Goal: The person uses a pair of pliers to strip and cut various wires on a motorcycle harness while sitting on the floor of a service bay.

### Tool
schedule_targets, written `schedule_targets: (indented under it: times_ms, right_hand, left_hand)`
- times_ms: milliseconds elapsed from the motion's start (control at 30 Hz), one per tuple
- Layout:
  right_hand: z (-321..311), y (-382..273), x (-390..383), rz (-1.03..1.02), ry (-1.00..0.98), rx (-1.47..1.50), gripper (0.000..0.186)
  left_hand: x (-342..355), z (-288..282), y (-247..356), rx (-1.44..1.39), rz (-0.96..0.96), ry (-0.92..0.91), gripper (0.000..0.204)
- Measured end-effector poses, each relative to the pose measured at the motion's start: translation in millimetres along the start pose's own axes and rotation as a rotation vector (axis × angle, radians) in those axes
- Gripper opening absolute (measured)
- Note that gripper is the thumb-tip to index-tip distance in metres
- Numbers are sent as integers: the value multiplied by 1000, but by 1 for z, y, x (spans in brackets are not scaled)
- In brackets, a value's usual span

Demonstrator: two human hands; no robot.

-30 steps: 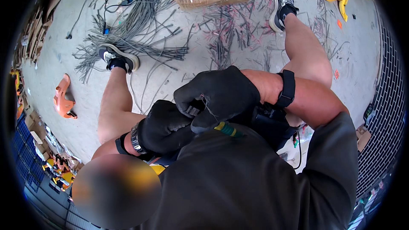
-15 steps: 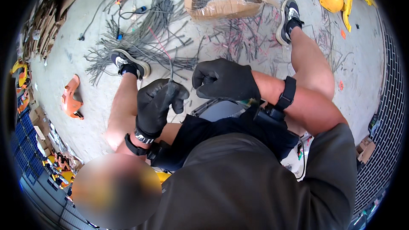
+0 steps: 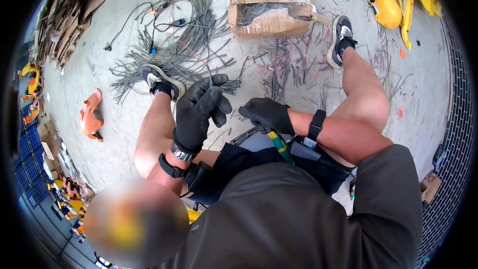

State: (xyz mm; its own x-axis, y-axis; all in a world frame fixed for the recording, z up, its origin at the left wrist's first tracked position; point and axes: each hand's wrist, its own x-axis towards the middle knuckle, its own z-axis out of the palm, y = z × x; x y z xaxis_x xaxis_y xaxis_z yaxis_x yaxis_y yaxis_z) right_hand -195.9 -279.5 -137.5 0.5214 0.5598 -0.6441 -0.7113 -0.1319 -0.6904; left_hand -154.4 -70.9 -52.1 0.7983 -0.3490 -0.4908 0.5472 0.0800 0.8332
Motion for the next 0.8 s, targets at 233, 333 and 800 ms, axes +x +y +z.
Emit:
schedule_targets:
  times_ms: [233,333,800]
  right_hand:
    - [5,54,-1,-67,-64,-653,61]
    - [2,50,-3,225,-127,-643,65]
    - [-17,-71,-14,-229,33,354,46]
  left_hand:
    - [3,-8,0,-32,57,39,37]
    - [9,-11,-5,-53,89,53,36]
    - [17,-13,3,133,123,223,34]
